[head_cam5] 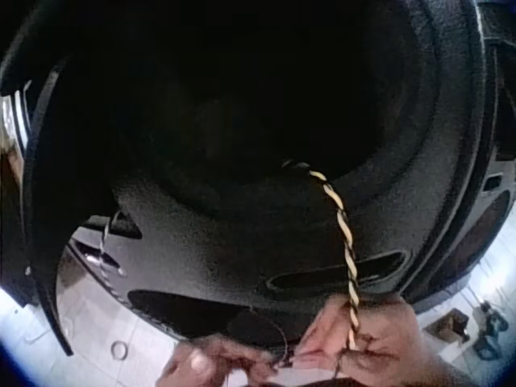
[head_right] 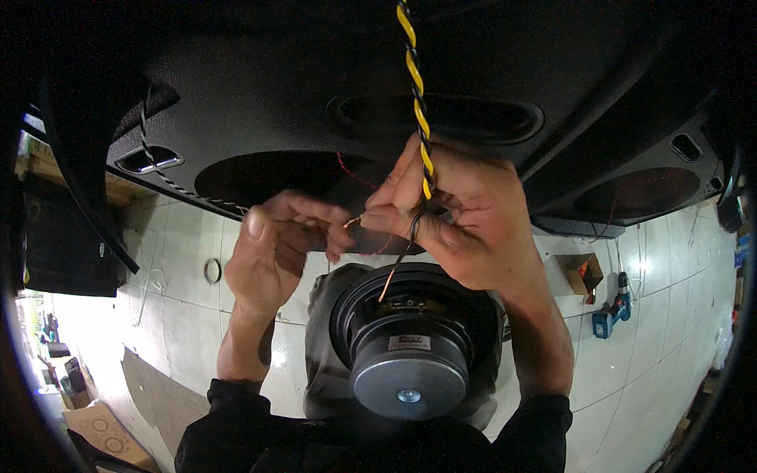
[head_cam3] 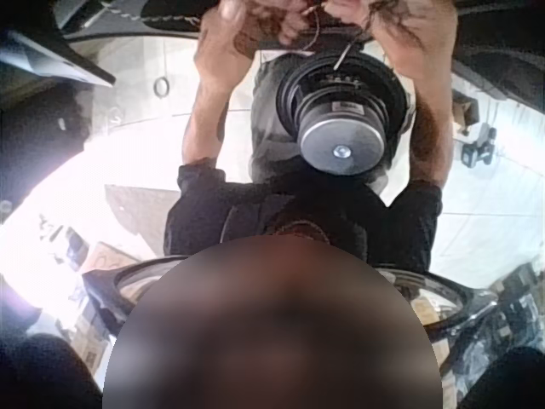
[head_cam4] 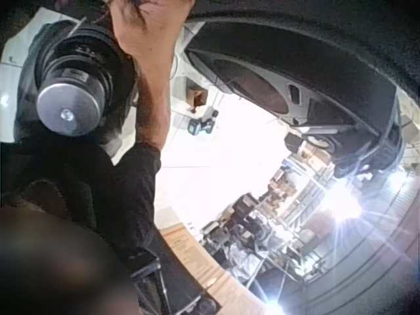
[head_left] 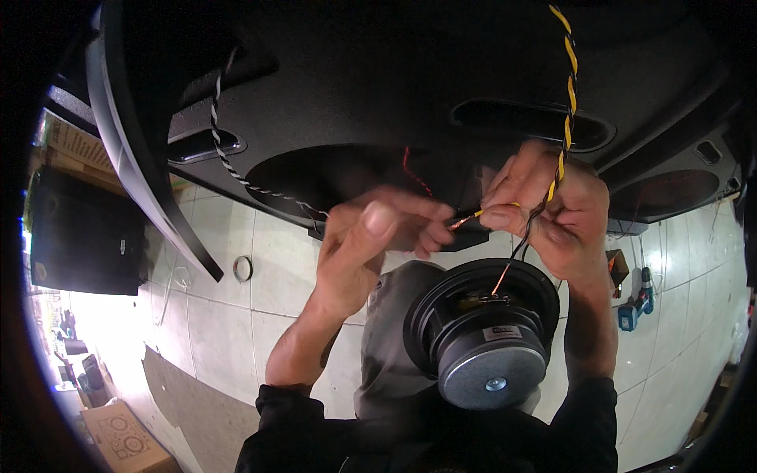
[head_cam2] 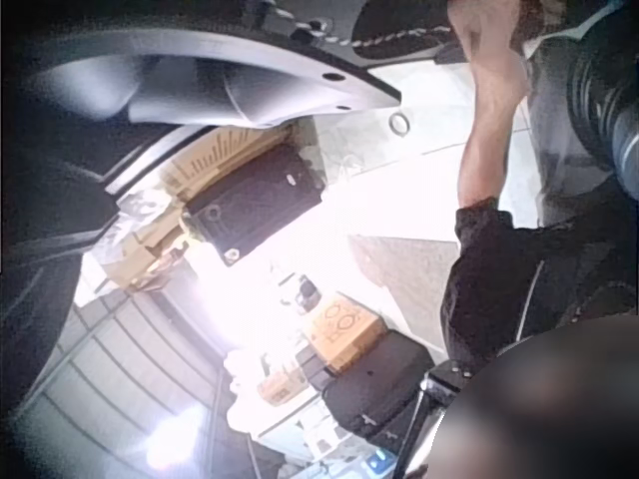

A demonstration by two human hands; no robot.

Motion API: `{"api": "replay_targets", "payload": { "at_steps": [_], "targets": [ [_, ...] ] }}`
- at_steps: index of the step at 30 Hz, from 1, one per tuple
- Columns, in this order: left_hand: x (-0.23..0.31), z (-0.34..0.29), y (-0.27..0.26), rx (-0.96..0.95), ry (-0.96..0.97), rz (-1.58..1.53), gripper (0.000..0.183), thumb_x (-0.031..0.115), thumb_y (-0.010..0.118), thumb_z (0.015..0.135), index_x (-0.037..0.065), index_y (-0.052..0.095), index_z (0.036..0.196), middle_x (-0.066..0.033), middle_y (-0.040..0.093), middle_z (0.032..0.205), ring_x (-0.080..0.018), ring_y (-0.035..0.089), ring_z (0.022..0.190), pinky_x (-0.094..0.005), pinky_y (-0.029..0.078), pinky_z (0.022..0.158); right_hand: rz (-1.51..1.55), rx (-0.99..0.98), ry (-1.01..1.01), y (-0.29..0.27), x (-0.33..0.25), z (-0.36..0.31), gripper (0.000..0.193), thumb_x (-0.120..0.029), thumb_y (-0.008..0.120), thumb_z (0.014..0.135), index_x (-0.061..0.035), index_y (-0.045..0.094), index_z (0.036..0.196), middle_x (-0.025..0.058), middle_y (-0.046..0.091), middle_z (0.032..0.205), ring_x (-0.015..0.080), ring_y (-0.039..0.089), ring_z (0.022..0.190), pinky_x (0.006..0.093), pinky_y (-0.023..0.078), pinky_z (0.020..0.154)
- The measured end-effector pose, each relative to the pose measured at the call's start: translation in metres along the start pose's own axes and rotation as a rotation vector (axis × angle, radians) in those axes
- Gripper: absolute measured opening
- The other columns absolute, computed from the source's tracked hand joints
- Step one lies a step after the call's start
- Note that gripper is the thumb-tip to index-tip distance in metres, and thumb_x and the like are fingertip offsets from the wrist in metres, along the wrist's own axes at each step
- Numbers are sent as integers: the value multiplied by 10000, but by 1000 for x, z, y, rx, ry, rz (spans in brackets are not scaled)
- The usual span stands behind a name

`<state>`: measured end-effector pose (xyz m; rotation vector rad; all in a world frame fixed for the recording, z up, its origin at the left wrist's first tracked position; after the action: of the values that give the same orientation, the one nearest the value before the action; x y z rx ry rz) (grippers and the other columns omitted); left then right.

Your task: The person secures a speaker to a speaker enclosure using electrical tape, then connects wires to the speaker terminals. They repeat the process with a second speaker, taping it and wiring it to the enclosure.

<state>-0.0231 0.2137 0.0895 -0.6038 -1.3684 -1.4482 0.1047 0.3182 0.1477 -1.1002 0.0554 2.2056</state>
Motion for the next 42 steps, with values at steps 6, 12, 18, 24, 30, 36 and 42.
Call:
{"api": "replay_targets", "payload": {
  "at_steps": [6,12,18,24,30,36,42],
  "targets": [
    [28,-7,26,20,336,1038,188,149,709,886,1,729,1000,-136,711,923,-214,686,828,-289,547,699,-2,-24,162,4,4,-1,144,62,717,821,-30,607,828,83,661,765,110,684,719,226,514,604],
    [41,-23,57,-1,1062,1483,299,154,810,737,26,717,990,-99,686,940,-218,654,810,-314,543,719,260,67,424,4,21,-14,143,32,734,830,-28,605,832,77,675,773,93,681,705,226,504,590],
    [-22,-2,3,42,-216,29,346,286,734,939,-24,675,1081,-110,700,865,-164,658,718,-266,523,649,-139,-43,-42,1,-5,2,127,9,734,858,-28,614,837,93,694,771,109,706,710,225,514,599],
    [38,-25,61,-19,959,1568,237,178,796,858,33,676,1003,-99,689,925,-177,669,823,-281,538,640,237,36,435,0,23,-12,127,3,737,859,-37,617,845,90,698,768,119,721,739,228,545,634],
    [21,2,14,97,303,656,369,357,625,983,-2,683,1047,-127,697,939,-191,665,829,-328,547,714,210,87,236,-7,17,-10,122,39,723,859,-29,621,858,107,700,782,133,726,758,250,572,683],
    [-11,5,16,-63,-77,347,196,195,680,935,21,677,1025,-125,693,878,-180,628,735,-281,497,665,109,60,97,-5,10,-4,161,89,765,762,8,648,838,108,661,799,168,685,675,276,531,565],
    [35,-24,61,17,978,1570,224,0,789,765,19,701,970,-74,666,943,-206,628,823,-354,549,649,275,99,488,-5,28,-17,129,41,748,825,-14,633,848,107,697,786,162,721,730,265,573,634]
  ]
}}
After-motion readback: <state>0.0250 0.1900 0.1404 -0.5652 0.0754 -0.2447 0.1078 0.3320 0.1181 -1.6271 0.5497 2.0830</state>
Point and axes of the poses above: each hand's wrist, its own z-axis towards the middle knuckle, its own y-axis out of the palm, x = y × z, the point moved 9 cm from there along z, towards the middle knuckle
